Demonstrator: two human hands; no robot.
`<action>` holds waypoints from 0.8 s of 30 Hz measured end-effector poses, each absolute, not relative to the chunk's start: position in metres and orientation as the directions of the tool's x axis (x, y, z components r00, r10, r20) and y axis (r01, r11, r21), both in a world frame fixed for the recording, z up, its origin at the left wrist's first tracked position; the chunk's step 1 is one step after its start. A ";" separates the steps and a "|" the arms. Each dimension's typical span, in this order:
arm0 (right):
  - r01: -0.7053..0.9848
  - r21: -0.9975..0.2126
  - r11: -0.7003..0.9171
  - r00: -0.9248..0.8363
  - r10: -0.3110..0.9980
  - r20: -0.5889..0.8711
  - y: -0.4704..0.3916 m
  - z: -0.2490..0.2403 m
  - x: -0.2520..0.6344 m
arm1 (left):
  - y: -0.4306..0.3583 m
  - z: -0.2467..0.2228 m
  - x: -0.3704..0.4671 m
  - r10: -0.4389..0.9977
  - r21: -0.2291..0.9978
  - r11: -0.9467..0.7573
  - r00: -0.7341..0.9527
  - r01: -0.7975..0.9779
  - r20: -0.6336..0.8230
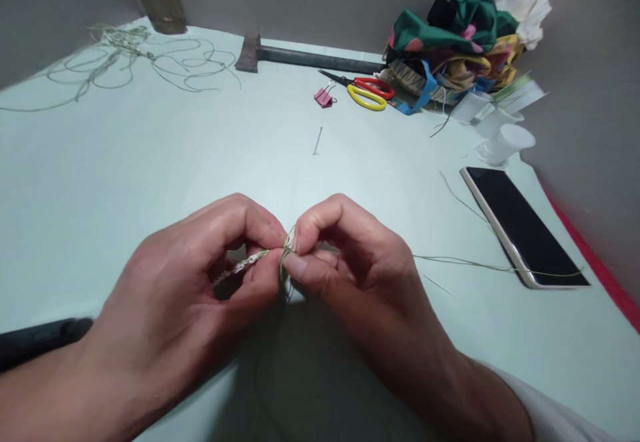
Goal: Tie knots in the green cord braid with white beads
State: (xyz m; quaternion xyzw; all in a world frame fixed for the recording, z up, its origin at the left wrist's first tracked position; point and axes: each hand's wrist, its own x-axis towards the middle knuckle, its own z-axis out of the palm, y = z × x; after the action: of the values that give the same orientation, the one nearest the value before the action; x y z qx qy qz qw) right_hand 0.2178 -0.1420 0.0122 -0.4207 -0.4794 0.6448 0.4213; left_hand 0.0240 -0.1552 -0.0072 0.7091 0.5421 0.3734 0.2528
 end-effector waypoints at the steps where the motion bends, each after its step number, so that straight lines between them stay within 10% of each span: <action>1: -0.130 -0.977 -0.168 -0.282 0.951 -0.126 -0.142 0.012 0.218 | -0.155 -0.008 0.024 0.959 0.767 -0.281 0.128 0.577 0.254; 24: -0.199 -0.963 -0.183 -0.340 0.934 -0.108 -0.143 0.009 0.223 | -0.154 0.003 0.032 0.974 0.777 -0.216 0.079 0.591 0.211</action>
State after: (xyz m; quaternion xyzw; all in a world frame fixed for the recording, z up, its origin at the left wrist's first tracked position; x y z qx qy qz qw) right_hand 0.2230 -0.1427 0.0090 -0.3856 -0.4764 0.6655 0.4259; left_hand 0.0316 -0.1537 0.0034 0.6869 0.5697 0.3690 0.2596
